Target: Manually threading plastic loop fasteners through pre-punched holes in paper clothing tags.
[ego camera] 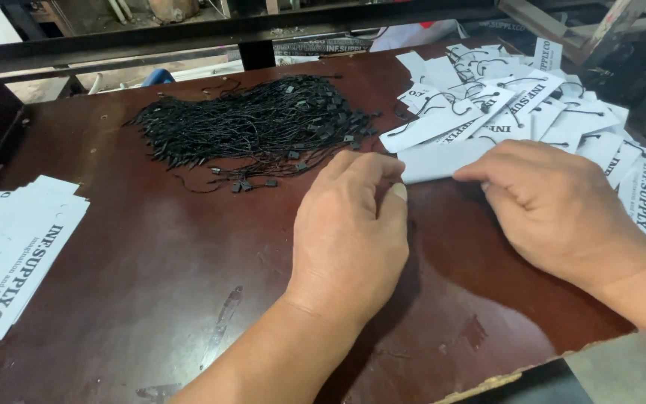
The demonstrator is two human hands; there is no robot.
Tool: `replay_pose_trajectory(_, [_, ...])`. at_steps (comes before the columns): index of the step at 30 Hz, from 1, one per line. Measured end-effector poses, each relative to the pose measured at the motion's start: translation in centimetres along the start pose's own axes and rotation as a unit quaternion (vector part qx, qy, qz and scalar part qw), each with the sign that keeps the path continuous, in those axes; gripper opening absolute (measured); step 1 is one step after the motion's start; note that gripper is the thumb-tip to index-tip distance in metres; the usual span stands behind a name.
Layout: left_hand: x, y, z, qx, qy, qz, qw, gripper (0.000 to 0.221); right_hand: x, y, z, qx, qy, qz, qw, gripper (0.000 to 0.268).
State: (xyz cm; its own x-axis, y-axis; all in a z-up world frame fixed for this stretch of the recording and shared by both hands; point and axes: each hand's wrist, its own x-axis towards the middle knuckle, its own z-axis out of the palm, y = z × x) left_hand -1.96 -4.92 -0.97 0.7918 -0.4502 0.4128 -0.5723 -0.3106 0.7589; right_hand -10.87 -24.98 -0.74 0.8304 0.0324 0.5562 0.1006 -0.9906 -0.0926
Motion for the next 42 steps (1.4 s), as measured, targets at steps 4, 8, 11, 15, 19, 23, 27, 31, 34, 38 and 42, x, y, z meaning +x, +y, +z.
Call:
replay_pose_trajectory(4, [-0.1, 0.2, -0.3, -0.008, -0.017, -0.042, 0.999, 0.027, 1.0, 0.1, -0.6, -0.021, -0.060, 0.027, 0.998, 0.031])
replay_pose_trajectory(8, [-0.1, 0.2, -0.7, -0.012, -0.018, -0.001, 1.000, 0.028, 2.3, -1.7, -2.1, 0.073, -0.121, 0.223, 0.965, 0.030])
replay_pose_trajectory(11, [0.0, 0.4, -2.7, -0.004, 0.007, 0.004, 1.000, 0.026, 1.8, -1.2, -1.7, 0.201, -0.075, 0.294, 0.931, 0.028])
replay_pose_trajectory(15, [0.4, 0.2, -7.6, -0.011, 0.066, -0.046, 0.997, 0.027, 2.6, -1.0, -1.6, 0.308, -0.025, 0.328, 0.893, 0.039])
replay_pose_trajectory(19, [-0.6, 0.8, -12.5, 0.021, 0.096, -0.169, 0.981, 0.028, 3.3, -2.4, -2.2, 0.199, -0.049, 0.355, 0.912, 0.032])
replay_pose_trajectory(23, [-2.5, 0.5, -13.2, -0.020, 0.098, -0.338, 0.936, 0.027, 3.2, -4.1, -1.2, 0.161, 0.033, 0.265, 0.950, 0.022])
replay_pose_trajectory(27, [-3.2, -0.5, -13.1, -0.017, 0.110, -0.335, 0.936, 0.027, 3.7, -6.1, 0.3, 0.123, -0.021, 0.218, 0.968, 0.017])
replay_pose_trajectory(31, [-3.0, -0.5, -13.2, -0.009, 0.099, -0.356, 0.929, 0.024, 4.9, -9.6, 0.7, 0.082, -0.140, 0.293, 0.942, 0.023])
replay_pose_trajectory(34, [-2.9, -0.6, -13.3, -0.016, 0.086, -0.347, 0.934, 0.024, 5.9, -10.8, 0.8, 0.034, -0.209, 0.270, 0.939, 0.029])
replay_pose_trajectory(38, [-2.4, -1.0, -13.1, 0.005, 0.060, -0.327, 0.943, 0.025, 5.6, -10.9, 1.7, -0.023, -0.223, 0.286, 0.932, 0.027])
replay_pose_trajectory(42, [-2.5, -1.2, -13.1, 0.003, 0.051, -0.330, 0.943, 0.026, 5.3, -10.8, 2.5, -0.034, -0.202, 0.264, 0.943, 0.024])
